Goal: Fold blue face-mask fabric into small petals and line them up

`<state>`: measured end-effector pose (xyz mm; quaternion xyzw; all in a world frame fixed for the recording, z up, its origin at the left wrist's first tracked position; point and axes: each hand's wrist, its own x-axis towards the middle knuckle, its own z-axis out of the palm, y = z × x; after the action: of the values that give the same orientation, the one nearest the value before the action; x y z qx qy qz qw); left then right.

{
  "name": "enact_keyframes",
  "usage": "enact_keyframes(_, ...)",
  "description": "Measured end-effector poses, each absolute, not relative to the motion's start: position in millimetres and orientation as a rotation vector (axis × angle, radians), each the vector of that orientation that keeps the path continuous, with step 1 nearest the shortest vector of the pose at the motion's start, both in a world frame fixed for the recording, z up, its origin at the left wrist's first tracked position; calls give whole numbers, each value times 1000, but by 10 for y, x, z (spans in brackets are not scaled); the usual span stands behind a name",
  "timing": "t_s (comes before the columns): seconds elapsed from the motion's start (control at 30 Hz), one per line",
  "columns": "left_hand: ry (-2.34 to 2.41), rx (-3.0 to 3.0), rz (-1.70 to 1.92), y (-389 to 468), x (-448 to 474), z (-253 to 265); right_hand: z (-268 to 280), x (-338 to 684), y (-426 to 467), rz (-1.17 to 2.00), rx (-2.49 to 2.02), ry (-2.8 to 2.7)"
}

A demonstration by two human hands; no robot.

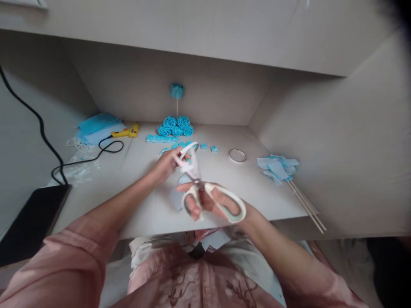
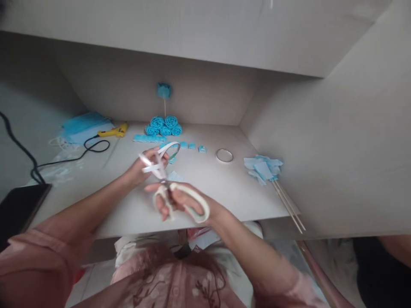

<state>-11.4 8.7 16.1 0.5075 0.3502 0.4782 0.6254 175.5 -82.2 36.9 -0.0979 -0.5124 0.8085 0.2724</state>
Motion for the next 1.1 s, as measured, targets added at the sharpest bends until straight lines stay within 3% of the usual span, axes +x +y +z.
enact_keyframes(0.23,635,1183,1071,60,-99,132,181,2282,-749,2075,-620,-1327)
enact_keyframes(1.1,560,1284,907,18,-54,125,108,2216,-570,2093,-664,-1292)
